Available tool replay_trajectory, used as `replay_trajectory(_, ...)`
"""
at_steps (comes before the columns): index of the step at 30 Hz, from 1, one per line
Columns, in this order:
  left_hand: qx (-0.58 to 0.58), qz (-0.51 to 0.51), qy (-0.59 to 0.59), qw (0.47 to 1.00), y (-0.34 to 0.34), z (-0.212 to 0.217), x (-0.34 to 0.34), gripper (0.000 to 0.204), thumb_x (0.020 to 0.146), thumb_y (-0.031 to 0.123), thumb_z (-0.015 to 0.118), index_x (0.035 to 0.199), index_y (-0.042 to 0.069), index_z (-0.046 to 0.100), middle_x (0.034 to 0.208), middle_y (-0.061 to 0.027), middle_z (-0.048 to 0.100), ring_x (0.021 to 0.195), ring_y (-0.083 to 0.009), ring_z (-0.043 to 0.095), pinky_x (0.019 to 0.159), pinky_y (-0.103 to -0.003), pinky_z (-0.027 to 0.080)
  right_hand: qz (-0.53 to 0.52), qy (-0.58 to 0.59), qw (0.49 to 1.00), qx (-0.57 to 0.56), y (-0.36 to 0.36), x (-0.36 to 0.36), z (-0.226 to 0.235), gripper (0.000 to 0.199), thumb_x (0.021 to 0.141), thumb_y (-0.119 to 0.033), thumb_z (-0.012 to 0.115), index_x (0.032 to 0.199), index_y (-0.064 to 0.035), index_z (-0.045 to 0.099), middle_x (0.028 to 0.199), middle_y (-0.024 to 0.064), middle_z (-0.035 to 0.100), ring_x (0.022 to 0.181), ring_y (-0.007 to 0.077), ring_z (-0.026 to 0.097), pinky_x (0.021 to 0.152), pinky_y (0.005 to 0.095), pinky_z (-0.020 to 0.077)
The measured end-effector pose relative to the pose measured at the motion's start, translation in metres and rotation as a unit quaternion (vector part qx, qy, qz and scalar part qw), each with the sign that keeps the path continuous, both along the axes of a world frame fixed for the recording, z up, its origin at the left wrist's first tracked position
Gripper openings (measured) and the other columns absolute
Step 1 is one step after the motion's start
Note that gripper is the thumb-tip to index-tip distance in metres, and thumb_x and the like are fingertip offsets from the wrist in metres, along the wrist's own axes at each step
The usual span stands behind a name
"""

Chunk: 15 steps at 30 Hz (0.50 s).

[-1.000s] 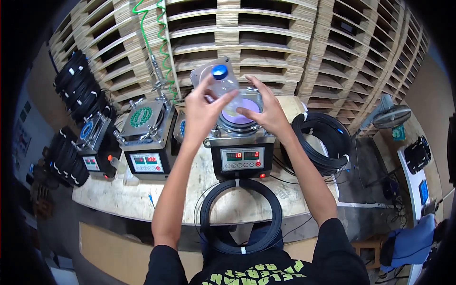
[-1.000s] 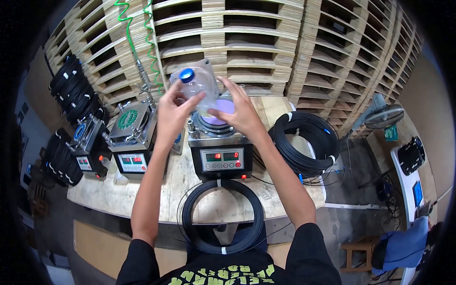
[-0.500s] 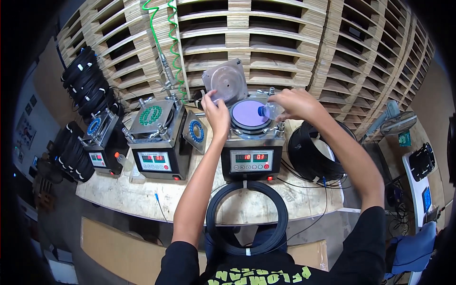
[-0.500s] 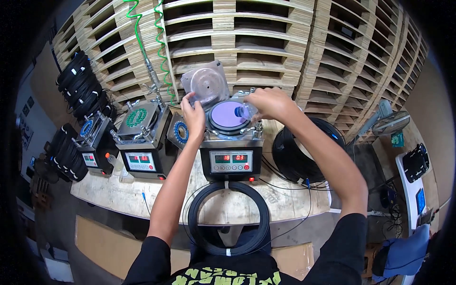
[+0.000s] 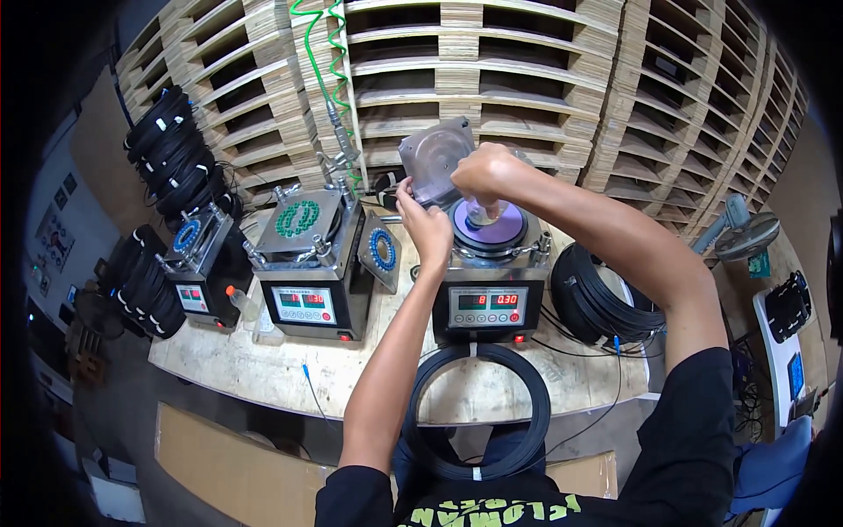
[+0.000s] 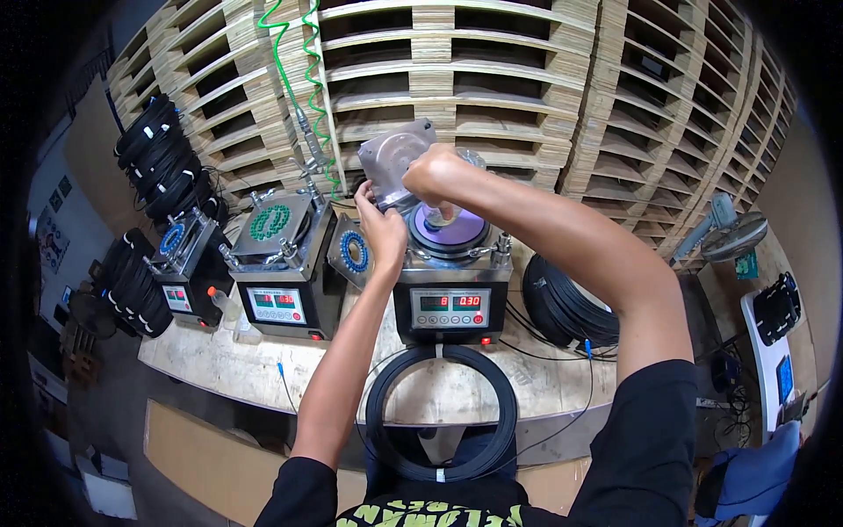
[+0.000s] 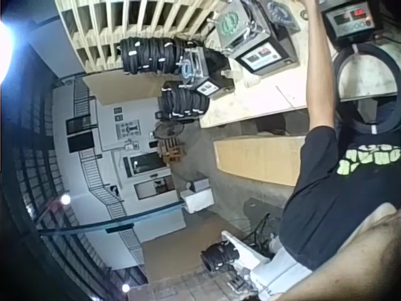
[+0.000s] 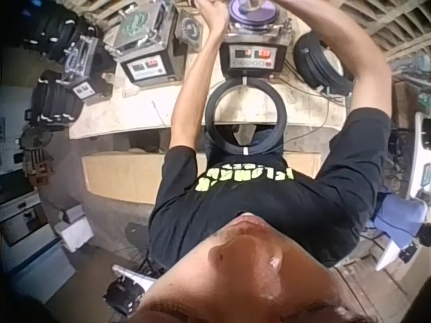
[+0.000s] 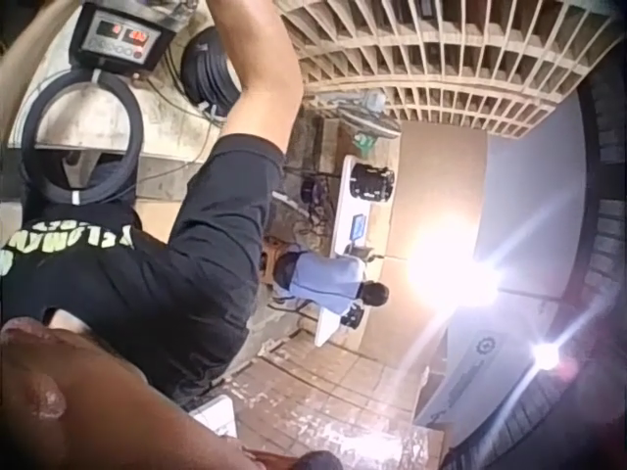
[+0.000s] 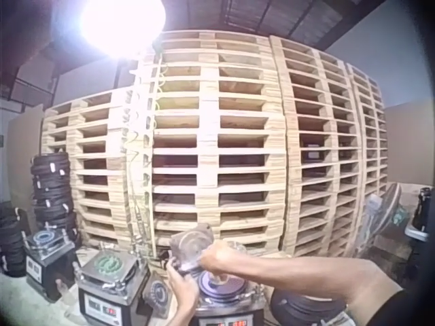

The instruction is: Preparing and testing fiber optic cables using specialized machinery at a factory workbench.

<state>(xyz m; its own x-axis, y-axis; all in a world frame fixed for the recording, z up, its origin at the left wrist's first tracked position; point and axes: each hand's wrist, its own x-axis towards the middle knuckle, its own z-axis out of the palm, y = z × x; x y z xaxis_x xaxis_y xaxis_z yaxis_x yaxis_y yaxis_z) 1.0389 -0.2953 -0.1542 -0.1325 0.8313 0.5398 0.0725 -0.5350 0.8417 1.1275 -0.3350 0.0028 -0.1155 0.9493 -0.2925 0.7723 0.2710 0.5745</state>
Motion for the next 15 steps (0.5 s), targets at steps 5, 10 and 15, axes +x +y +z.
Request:
replay_trajectory(5, -0.003, -0.023, 0.001, 1.0, -0.004, 0.003, 0.002, 0.067, 0.073, -0.017, 0.043, 0.138, 0.0, 0.039, 0.132, -0.0267, 0.046, 0.127, -0.0436, 0.046, 0.108, -0.048, 0.035, -0.037, 0.033, 0.999, -0.003, 0.045, 0.041, -0.015, 0.049, 0.06, -0.02, 0.092, 0.107, -0.0175, 0.078, 0.103, 0.0018, 0.076, 0.1, 0.025, 0.072, 0.081, 0.0381, 0.0575)
replay_trajectory(10, -0.024, -0.01, 0.004, 1.0, -0.002, 0.004, -0.003, 0.068, 0.073, -0.016, 0.043, 0.138, 0.001, 0.039, 0.133, -0.0271, 0.046, 0.128, -0.0438, 0.046, 0.108, -0.048, 0.035, -0.082, 0.034, 0.996, -0.03, 0.028, 0.072, -0.011, 0.06, 0.058, -0.019, 0.093, 0.115, -0.0199, 0.075, 0.109, 0.0024, 0.075, 0.104, 0.0248, 0.07, 0.083, 0.0386, 0.0567)
replay_trajectory(15, -0.016, -0.004, -0.008, 1.0, 0.002, 0.003, 0.0, 0.068, 0.073, -0.016, 0.043, 0.138, 0.002, 0.039, 0.132, -0.0269, 0.046, 0.127, -0.0443, 0.046, 0.107, -0.049, 0.036, -0.051, 0.059, 0.995, -0.067, -0.019, 0.038, 0.009, 0.056, 0.064, -0.02, 0.092, 0.117, -0.0175, 0.073, 0.114, 0.0025, 0.073, 0.107, 0.0239, 0.069, 0.085, 0.0376, 0.0554)
